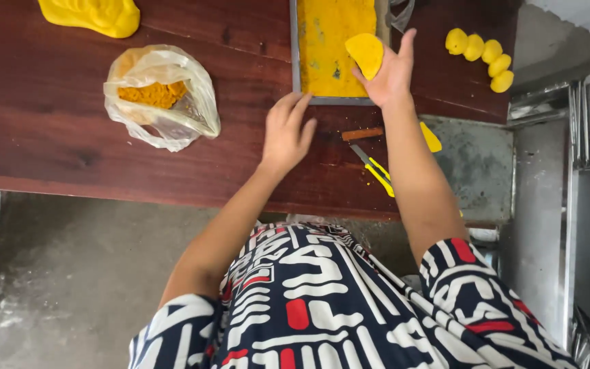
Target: Flatten yellow dough by hand, cut it in half using a utility knife, and arrange the pieces on a baking tray.
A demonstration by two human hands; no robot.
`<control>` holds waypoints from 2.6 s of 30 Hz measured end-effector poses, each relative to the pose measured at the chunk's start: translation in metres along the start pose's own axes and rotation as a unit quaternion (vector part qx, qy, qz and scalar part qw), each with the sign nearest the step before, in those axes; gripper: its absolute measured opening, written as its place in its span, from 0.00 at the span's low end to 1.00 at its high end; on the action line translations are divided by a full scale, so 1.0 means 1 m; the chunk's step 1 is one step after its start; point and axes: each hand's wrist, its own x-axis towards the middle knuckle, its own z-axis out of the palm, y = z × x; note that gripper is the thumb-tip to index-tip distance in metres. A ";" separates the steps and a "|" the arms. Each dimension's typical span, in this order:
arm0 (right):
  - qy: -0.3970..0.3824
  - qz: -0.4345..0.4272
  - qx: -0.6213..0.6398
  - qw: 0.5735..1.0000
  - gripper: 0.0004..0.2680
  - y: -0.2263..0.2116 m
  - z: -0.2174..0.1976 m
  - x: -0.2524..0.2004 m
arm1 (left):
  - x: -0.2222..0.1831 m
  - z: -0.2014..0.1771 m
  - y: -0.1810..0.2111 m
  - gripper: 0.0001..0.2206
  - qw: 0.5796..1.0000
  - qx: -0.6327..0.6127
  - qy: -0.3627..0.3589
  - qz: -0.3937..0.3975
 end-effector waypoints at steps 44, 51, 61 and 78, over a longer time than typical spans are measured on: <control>-0.047 -0.140 0.203 0.968 0.35 0.020 0.000 0.022 | 0.110 0.207 -0.090 0.20 0.894 -0.238 -0.012 -0.378; -0.036 -0.145 0.207 0.967 0.35 0.033 0.002 0.020 | 0.096 0.226 -0.124 0.21 0.820 -0.412 -0.044 -0.396; -0.035 -0.168 0.211 0.962 0.32 0.037 0.006 0.014 | 0.105 0.209 -0.096 0.10 0.895 -0.319 -0.031 -0.311; -0.076 -0.069 -0.284 0.953 0.13 -0.069 0.004 0.022 | 0.166 0.134 -0.103 0.09 0.834 -0.462 -0.243 -0.181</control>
